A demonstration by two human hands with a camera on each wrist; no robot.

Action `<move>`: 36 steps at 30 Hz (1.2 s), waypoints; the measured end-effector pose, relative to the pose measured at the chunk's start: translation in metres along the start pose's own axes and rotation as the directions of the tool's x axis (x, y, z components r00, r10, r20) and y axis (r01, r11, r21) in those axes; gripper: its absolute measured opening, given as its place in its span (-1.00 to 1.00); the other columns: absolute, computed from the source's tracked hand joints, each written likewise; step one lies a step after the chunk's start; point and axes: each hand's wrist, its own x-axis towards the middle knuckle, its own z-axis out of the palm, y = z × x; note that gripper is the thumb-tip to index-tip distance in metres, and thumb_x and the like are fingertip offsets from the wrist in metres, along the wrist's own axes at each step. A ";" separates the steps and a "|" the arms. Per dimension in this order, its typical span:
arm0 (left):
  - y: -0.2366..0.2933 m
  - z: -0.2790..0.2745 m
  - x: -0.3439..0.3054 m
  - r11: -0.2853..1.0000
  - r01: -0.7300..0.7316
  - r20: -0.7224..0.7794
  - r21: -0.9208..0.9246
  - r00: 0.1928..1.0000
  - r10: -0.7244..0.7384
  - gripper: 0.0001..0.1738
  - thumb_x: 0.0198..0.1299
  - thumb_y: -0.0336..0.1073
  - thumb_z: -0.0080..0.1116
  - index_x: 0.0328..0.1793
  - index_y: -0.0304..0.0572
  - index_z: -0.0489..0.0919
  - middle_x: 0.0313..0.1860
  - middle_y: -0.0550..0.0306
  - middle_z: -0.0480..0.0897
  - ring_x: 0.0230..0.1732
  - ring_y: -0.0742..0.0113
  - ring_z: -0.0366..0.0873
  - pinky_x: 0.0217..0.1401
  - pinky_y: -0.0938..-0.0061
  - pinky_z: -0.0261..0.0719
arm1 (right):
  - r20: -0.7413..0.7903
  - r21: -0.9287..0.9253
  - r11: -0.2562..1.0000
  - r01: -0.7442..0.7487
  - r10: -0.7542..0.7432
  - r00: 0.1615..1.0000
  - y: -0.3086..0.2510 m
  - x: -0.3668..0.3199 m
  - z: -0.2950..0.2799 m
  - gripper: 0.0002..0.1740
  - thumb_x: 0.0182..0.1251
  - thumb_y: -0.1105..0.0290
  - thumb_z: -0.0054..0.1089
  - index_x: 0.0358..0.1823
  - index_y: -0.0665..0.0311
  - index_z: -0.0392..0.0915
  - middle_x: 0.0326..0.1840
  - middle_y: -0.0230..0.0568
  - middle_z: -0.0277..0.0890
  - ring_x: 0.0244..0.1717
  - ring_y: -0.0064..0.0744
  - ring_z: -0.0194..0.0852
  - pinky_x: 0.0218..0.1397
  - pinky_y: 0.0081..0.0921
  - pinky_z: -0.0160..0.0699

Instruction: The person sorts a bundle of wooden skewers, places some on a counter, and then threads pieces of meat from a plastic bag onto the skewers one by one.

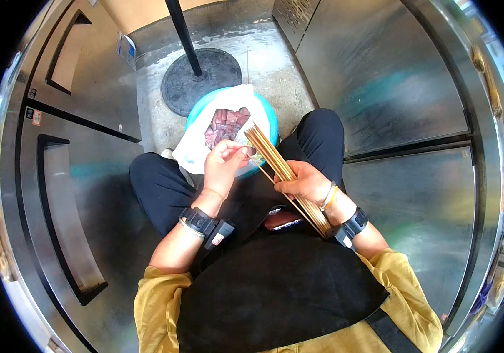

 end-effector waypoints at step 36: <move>-0.002 -0.026 0.106 0.090 -0.312 0.265 0.946 0.901 0.342 -0.77 0.00 -0.38 0.13 -0.15 -0.08 0.56 -0.10 0.02 0.49 -0.02 -0.01 0.48 0.00 0.23 0.50 | 0.179 0.493 0.866 -0.088 -0.002 0.984 -0.001 -0.017 -0.017 -0.83 0.26 0.45 0.14 -0.18 0.37 0.47 -0.47 -0.25 0.48 -0.51 -0.49 0.47 -0.43 -0.65 0.47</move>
